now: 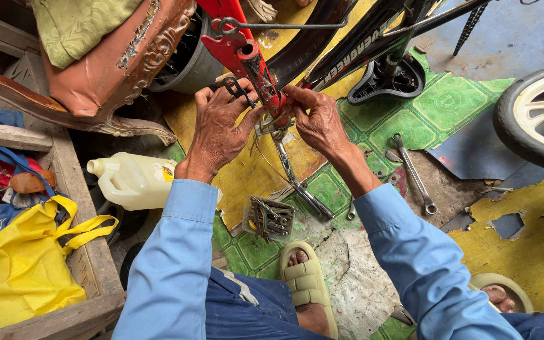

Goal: The person repairs a small folding bicycle lying on the floor. They work by hand on the red rear frame section near the brake and chain area, then lift a small wheel, position it against the frame, and thread and tighten components at the wheel hub by hand.

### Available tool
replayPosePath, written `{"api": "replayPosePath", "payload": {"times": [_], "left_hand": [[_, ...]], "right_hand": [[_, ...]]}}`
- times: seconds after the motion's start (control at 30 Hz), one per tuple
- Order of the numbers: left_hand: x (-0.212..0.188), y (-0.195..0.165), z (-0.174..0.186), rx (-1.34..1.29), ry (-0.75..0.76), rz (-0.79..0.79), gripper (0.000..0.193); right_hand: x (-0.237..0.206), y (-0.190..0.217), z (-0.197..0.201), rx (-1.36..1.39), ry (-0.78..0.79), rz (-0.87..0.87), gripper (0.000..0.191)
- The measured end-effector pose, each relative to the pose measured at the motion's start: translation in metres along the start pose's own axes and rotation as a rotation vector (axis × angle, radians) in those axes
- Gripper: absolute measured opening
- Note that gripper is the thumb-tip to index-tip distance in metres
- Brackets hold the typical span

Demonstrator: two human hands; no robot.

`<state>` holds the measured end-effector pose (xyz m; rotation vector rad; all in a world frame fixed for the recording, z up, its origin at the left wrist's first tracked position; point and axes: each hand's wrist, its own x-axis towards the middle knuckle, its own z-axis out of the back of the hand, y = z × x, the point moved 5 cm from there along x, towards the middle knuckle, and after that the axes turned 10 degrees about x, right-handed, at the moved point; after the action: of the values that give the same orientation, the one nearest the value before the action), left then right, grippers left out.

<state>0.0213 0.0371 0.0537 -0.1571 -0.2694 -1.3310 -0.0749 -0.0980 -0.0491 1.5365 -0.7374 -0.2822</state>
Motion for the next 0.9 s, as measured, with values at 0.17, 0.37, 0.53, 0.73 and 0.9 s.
{"api": "replayPosePath", "payload": {"times": [0.17, 0.37, 0.53, 0.73, 0.9], "left_hand": [[0.001, 0.003, -0.001, 0.000, -0.004, -0.002, 0.026], [0.002, 0.003, 0.000, -0.014, -0.015, -0.012, 0.027], [0.004, 0.004, 0.000, -0.016, 0.018, 0.009, 0.023], [0.006, 0.000, 0.000, 0.017, -0.022, -0.033, 0.024], [0.003, 0.004, -0.002, 0.000, -0.009, -0.017, 0.023]], "right_hand": [[0.005, -0.002, 0.001, -0.116, 0.066, -0.021, 0.043], [0.005, 0.006, 0.000, -0.042, 0.087, 0.000, 0.035], [0.019, 0.019, 0.004, -0.162, 0.167, -0.108, 0.032], [0.017, 0.016, 0.007, 0.007, 0.104, -0.273, 0.027], [0.011, 0.013, 0.009, 0.084, 0.028, -0.179, 0.027]]}}
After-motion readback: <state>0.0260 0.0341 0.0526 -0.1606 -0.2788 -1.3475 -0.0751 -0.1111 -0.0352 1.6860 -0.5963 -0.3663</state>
